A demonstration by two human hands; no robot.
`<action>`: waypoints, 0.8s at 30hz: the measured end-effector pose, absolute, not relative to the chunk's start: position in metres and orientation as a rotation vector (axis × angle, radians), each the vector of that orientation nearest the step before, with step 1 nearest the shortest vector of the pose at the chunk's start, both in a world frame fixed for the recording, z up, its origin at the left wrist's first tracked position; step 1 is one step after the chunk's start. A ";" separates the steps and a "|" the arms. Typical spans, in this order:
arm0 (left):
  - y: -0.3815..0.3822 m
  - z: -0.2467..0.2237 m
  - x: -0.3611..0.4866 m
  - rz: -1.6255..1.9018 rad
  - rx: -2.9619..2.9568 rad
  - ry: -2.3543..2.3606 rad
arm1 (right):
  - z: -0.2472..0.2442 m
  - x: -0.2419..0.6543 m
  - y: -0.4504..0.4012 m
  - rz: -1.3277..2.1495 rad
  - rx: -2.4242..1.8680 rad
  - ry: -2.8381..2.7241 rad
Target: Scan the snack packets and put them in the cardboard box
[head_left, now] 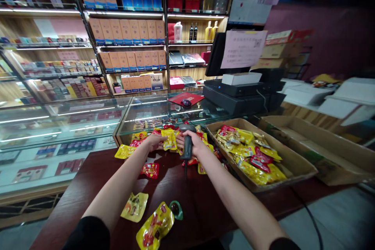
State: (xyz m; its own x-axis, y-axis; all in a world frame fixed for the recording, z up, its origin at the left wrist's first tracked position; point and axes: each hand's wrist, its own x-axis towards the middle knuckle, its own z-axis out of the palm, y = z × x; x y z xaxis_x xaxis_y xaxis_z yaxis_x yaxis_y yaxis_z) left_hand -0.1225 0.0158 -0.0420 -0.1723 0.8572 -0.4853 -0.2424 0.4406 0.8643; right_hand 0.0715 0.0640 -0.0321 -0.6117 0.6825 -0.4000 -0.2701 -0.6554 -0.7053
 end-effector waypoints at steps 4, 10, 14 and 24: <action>0.009 -0.034 -0.118 1.029 0.532 1.328 | -0.019 0.085 0.076 2.401 -0.901 -0.696; 0.018 -0.007 -0.094 0.958 0.520 1.152 | -0.007 0.112 0.084 2.415 -0.917 -0.756; 0.050 0.010 -0.053 0.888 0.591 1.147 | 0.007 0.154 0.097 2.328 -0.905 -0.740; 0.133 0.036 0.132 0.787 0.729 1.043 | 0.033 0.330 0.121 1.862 -0.965 -0.566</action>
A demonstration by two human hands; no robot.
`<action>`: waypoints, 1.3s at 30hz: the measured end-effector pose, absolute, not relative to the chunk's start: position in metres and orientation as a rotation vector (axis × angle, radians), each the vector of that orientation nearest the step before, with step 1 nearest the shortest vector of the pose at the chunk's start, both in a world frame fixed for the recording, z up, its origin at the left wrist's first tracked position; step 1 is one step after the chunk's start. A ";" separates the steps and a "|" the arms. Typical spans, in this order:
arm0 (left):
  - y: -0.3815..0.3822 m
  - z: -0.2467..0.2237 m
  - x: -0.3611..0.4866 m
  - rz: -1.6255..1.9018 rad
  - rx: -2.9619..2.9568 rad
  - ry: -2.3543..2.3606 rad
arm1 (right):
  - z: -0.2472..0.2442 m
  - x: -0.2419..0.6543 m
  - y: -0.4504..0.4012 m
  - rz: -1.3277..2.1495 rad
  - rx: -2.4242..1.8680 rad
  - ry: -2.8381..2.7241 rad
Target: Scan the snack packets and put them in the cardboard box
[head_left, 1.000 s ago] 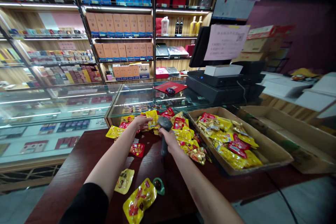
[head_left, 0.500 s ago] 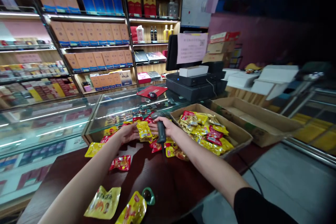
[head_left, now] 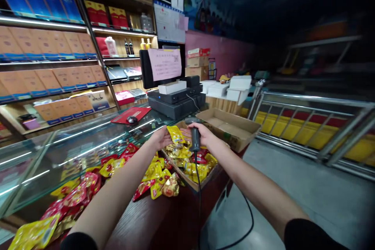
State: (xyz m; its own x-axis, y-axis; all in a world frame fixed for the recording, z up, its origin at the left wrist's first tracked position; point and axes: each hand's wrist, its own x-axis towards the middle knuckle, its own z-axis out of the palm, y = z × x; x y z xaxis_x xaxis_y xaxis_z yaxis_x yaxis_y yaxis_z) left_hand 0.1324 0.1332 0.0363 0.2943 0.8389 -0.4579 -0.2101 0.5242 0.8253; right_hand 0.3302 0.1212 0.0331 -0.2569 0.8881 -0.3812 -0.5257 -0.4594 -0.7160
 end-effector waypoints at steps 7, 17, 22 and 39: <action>0.146 0.026 0.172 0.791 0.755 1.213 | 0.037 0.381 0.120 1.640 -1.037 -0.509; 0.080 0.015 0.023 0.950 0.632 1.138 | 0.033 0.234 0.101 2.118 -0.819 -0.684; 0.015 0.003 -0.064 1.096 0.515 1.084 | 0.007 0.142 0.071 2.413 -0.783 -0.714; -0.133 -0.096 -0.148 1.281 1.123 2.174 | -0.089 0.024 -0.010 2.509 -1.097 -0.810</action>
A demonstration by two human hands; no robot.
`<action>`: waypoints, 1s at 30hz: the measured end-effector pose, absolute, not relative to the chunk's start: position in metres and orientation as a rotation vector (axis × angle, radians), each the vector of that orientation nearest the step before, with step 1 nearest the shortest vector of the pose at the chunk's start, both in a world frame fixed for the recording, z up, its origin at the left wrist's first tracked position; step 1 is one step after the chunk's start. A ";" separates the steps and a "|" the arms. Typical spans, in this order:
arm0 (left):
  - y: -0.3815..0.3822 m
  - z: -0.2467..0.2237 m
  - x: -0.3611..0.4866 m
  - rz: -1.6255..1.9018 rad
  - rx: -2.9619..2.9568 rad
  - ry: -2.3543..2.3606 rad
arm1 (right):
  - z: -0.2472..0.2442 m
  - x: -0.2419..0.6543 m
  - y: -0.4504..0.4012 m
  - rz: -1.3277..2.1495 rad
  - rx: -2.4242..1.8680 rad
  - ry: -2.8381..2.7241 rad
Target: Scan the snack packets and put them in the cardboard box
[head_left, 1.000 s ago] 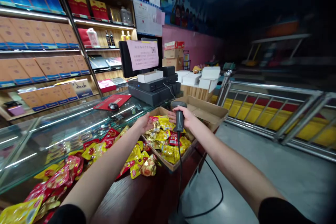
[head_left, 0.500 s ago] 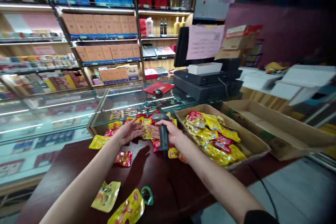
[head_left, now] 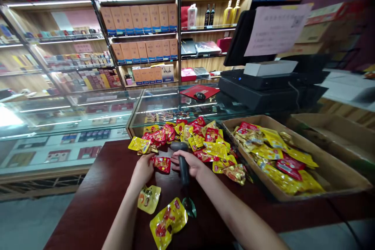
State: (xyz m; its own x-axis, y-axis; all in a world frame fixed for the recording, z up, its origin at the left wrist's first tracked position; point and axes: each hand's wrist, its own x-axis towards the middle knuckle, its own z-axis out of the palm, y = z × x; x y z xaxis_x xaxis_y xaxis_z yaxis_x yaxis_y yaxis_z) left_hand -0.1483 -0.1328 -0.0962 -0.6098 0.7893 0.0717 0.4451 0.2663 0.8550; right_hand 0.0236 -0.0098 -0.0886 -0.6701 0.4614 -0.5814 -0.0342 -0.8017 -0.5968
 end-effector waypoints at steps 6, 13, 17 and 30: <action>-0.127 -0.103 -0.134 1.242 1.278 2.099 | -0.092 0.027 -0.015 2.536 -1.043 -0.643; -0.119 -0.092 -0.136 1.303 1.177 2.022 | -0.093 0.042 -0.013 2.484 -0.996 -0.547; -0.108 -0.082 -0.134 1.248 1.102 1.900 | -0.091 0.051 -0.006 2.449 -0.953 -0.584; -0.074 -0.089 -0.115 1.197 0.874 1.513 | -0.077 0.078 0.007 2.248 -0.865 -0.567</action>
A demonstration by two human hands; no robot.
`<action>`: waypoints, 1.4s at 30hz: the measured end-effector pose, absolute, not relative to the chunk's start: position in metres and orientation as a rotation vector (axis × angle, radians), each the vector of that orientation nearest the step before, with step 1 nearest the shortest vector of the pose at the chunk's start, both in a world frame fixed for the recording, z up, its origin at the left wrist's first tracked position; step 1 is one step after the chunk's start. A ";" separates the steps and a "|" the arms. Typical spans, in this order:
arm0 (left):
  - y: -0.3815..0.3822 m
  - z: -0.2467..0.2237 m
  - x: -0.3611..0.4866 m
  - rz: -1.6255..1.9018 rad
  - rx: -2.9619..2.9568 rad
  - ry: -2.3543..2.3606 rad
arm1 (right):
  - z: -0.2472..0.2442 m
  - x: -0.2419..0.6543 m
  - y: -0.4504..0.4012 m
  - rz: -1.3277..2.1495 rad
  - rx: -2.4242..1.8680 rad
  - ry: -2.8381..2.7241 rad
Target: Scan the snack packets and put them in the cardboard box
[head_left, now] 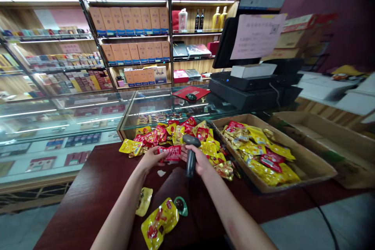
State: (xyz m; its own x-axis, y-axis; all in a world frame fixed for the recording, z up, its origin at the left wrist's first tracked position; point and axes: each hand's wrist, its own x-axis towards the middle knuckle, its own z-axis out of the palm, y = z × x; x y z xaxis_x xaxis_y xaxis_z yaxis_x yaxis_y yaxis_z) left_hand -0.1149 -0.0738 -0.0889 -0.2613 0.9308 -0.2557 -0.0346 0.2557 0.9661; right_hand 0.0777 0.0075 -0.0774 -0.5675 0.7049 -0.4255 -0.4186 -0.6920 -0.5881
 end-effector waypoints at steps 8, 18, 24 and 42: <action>-0.057 -0.082 -0.110 0.939 1.325 1.765 | -0.041 0.061 0.013 2.032 -0.697 -1.154; -0.030 -0.070 -0.127 1.119 0.871 1.507 | -0.040 0.054 -0.004 1.950 -0.864 -1.205; -0.011 -0.060 -0.142 1.111 0.643 1.439 | -0.070 0.059 -0.036 2.022 -1.138 -1.355; 0.022 -0.014 -0.160 1.173 0.755 1.481 | -0.068 0.020 -0.021 1.772 -0.984 -1.543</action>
